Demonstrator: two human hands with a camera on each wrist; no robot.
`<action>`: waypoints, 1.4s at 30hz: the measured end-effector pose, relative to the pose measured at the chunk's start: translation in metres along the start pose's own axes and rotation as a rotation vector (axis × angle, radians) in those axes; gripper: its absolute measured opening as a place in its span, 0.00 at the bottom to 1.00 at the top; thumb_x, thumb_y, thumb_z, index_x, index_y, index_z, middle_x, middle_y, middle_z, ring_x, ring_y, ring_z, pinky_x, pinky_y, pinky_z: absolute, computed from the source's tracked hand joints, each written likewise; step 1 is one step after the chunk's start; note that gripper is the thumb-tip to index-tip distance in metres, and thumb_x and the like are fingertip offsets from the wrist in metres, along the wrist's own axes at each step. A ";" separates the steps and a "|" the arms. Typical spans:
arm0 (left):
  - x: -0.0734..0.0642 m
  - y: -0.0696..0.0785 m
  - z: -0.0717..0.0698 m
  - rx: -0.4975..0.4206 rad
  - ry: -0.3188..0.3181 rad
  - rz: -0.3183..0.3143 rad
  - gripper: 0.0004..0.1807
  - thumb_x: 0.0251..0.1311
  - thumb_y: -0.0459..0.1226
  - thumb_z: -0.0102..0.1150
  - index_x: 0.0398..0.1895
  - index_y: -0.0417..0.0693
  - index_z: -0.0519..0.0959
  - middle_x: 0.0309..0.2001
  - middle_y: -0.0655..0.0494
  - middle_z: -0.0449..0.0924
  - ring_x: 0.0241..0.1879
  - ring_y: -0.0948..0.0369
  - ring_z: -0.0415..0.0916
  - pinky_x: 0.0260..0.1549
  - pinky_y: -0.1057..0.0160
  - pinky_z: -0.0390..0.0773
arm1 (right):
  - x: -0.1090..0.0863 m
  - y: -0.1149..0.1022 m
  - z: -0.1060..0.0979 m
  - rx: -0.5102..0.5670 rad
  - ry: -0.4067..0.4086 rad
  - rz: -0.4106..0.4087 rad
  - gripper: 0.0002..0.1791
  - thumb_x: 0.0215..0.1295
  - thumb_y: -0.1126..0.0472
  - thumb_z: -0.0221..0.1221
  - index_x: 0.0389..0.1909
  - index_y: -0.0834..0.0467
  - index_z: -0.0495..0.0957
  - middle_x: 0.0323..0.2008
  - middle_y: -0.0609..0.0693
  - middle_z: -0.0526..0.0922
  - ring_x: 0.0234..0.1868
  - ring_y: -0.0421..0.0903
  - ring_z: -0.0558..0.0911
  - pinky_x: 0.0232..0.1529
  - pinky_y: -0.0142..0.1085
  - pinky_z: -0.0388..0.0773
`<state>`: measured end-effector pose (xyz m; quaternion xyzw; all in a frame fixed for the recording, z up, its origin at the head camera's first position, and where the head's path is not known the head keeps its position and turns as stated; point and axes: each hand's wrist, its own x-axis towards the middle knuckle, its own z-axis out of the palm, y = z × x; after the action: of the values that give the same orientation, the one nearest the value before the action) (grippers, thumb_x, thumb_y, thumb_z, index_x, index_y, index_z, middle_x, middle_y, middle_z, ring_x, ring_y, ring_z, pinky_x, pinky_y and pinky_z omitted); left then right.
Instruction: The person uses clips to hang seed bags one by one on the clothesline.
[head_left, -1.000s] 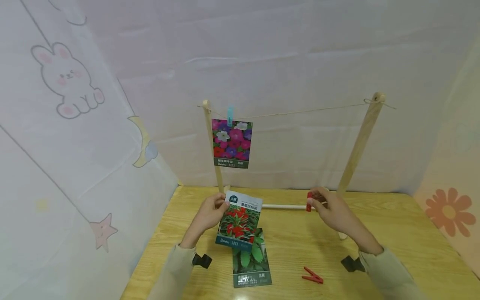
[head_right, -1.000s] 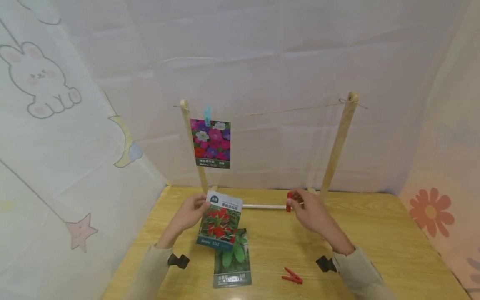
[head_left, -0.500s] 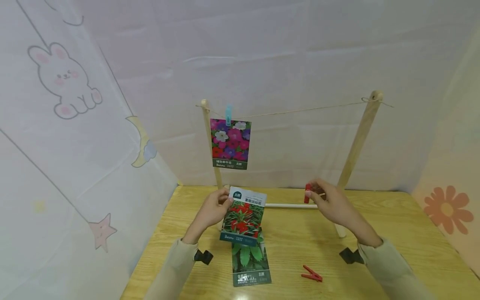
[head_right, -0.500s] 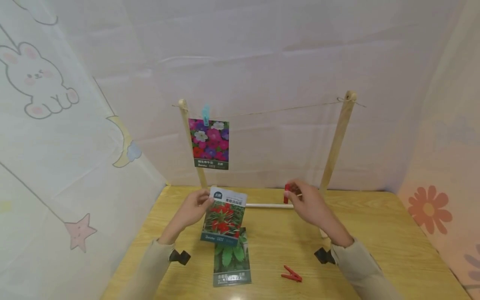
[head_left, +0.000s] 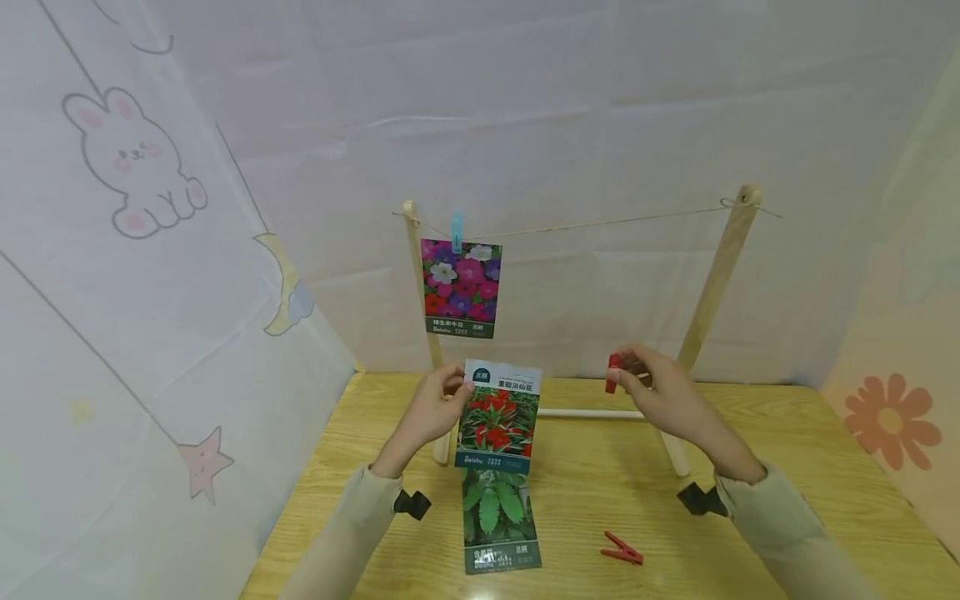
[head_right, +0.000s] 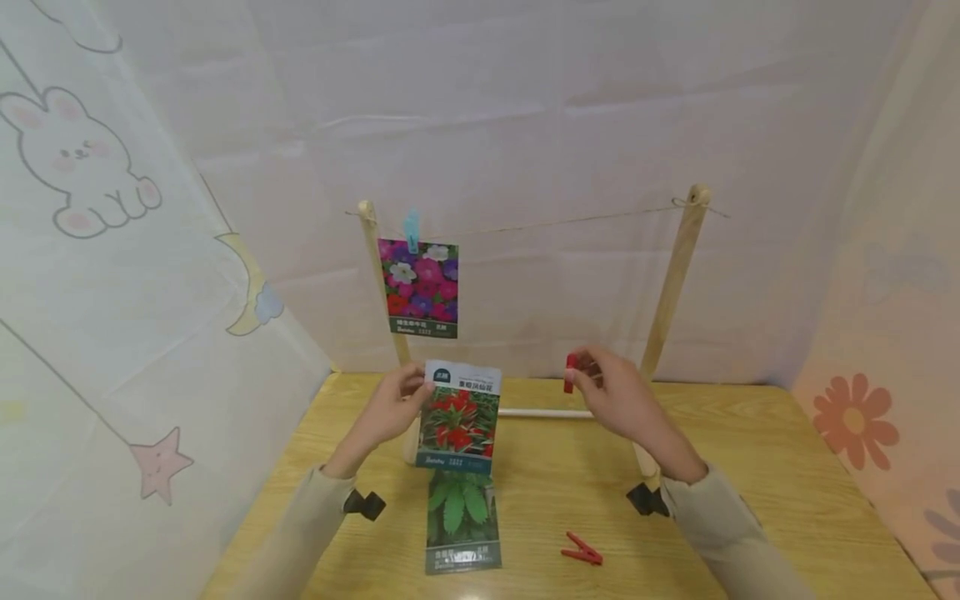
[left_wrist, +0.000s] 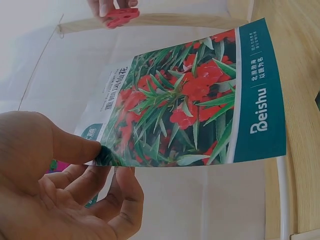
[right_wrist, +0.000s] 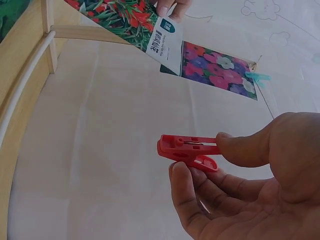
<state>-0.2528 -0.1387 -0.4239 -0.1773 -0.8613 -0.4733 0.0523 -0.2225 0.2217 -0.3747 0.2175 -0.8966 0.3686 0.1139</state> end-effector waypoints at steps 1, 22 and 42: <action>0.000 0.001 0.000 -0.007 0.003 0.000 0.14 0.79 0.34 0.57 0.60 0.35 0.80 0.46 0.46 0.91 0.52 0.45 0.87 0.48 0.46 0.85 | 0.000 -0.001 -0.001 0.001 0.000 0.001 0.14 0.83 0.61 0.57 0.58 0.67 0.78 0.47 0.59 0.87 0.49 0.57 0.86 0.48 0.42 0.86; 0.021 0.022 -0.007 -0.029 0.056 0.092 0.07 0.79 0.35 0.57 0.47 0.40 0.81 0.54 0.39 0.85 0.57 0.42 0.85 0.57 0.41 0.84 | 0.016 -0.019 -0.020 0.016 0.012 0.042 0.22 0.84 0.56 0.56 0.65 0.68 0.75 0.53 0.64 0.86 0.48 0.57 0.87 0.51 0.52 0.86; 0.028 0.040 -0.003 -0.051 0.079 0.120 0.07 0.80 0.35 0.56 0.40 0.45 0.79 0.52 0.42 0.86 0.46 0.45 0.89 0.41 0.51 0.87 | 0.024 -0.037 -0.030 0.025 0.021 0.069 0.21 0.84 0.53 0.56 0.66 0.63 0.76 0.54 0.61 0.85 0.45 0.52 0.86 0.47 0.36 0.84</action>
<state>-0.2650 -0.1141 -0.3834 -0.2112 -0.8339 -0.4978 0.1101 -0.2247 0.2118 -0.3225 0.1842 -0.8976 0.3859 0.1076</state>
